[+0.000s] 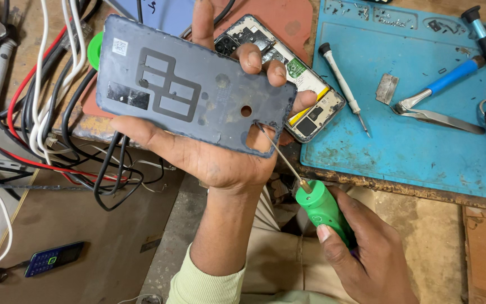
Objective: The person uses a metal prying tool to separate the back cover of a white smartphone, then removes the cover to expose the internal components. The person then uses a green soldering iron to heat the edges of the removed back cover, likely to soften adhesive.
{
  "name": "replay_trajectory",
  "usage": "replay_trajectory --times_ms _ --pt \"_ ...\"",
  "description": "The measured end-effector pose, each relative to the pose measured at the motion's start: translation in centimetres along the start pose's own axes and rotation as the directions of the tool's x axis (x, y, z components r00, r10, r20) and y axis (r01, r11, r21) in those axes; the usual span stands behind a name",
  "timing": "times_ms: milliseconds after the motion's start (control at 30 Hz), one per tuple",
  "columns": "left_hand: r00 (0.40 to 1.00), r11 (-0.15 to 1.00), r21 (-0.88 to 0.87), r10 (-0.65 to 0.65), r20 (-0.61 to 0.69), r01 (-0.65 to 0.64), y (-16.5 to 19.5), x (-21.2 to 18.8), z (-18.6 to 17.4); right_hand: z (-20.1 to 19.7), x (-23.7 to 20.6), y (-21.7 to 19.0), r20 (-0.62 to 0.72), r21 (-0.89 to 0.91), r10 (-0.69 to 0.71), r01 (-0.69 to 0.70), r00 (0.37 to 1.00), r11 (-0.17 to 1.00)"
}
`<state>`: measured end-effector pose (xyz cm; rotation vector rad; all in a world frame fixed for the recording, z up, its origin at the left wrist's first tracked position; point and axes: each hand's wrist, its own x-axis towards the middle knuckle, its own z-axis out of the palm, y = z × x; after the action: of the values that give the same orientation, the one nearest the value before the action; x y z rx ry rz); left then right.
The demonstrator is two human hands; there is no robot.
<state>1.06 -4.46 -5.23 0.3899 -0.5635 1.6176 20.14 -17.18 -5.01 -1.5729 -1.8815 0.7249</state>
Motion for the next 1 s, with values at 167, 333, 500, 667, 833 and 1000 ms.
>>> replay_trajectory --times_ms 167,333,500,667,833,1000 --pt "0.999 0.999 0.005 -0.035 0.000 0.035 0.1 -0.1 -0.2 0.0 0.1 -0.4 0.028 -0.005 0.033 -0.032 0.999 0.999" --pt "1.000 0.999 0.025 -0.027 -0.009 0.027 0.2 -0.3 0.0 0.4 0.5 -0.8 -0.016 0.010 0.044 -0.044 0.999 0.999" --pt "1.000 0.999 0.034 0.020 -0.011 -0.019 -0.2 -0.2 0.2 0.9 0.0 -0.8 -0.039 0.066 0.069 -0.066 0.997 0.996" --pt "0.996 0.994 0.078 0.081 -0.033 -0.078 -0.1 0.0 0.3 0.9 -0.3 -0.4 -0.023 0.079 0.184 -0.182 0.983 0.980" --pt "0.995 0.994 0.087 0.078 -0.058 -0.073 -0.1 0.1 0.3 0.3 -0.2 -0.4 0.009 0.038 0.091 -0.091 0.996 0.995" --pt "0.990 0.987 0.124 0.114 -0.080 -0.104 -0.2 -0.4 0.6 0.2 -0.1 -0.7 -0.003 0.040 0.143 -0.143 0.990 0.989"
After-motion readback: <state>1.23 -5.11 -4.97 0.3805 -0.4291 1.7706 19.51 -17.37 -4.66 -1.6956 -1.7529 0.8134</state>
